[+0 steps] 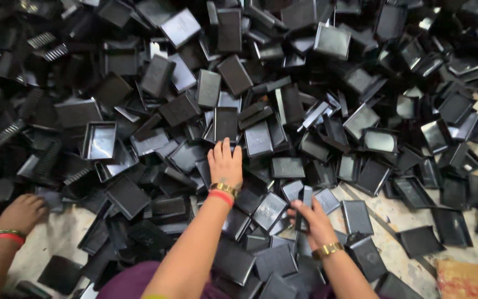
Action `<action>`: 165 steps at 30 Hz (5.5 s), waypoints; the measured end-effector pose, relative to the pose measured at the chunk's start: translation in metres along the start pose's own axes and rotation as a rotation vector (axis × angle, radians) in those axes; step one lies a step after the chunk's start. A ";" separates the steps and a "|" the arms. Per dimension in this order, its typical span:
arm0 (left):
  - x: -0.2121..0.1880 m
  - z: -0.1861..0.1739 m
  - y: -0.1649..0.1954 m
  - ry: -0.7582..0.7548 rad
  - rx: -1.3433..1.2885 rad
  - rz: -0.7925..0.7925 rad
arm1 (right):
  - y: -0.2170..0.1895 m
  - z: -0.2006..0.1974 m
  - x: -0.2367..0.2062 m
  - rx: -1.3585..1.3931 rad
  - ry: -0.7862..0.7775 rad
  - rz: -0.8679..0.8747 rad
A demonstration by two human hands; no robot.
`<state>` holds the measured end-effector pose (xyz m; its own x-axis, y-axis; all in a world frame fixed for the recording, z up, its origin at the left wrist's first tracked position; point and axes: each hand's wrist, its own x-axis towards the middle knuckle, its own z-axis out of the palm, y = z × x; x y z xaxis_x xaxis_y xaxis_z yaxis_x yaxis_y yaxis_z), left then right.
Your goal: The person sits on the floor surrounded by a large pile of black plastic box parts. They repeatedly pick up a base and a lid, align them, and snap them together to form a complete box, then place the assembled unit aside.
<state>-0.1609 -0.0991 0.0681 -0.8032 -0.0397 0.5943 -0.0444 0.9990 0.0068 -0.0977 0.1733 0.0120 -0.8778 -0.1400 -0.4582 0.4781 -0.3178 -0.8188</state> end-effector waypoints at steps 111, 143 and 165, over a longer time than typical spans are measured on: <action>-0.073 -0.019 0.001 -0.293 -0.084 -0.177 | -0.017 0.015 -0.025 0.241 -0.259 -0.044; -0.083 -0.035 0.053 -0.399 -1.005 -0.456 | -0.015 0.025 -0.047 -0.349 -0.325 -0.203; -0.079 -0.046 0.060 -0.592 -1.130 -0.274 | -0.001 0.014 -0.035 -0.519 -0.311 -0.490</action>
<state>-0.0725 -0.0346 0.0586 -0.9987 0.0426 0.0261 0.0414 0.4108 0.9108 -0.0676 0.1657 0.0338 -0.9245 -0.3775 0.0535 -0.0810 0.0575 -0.9950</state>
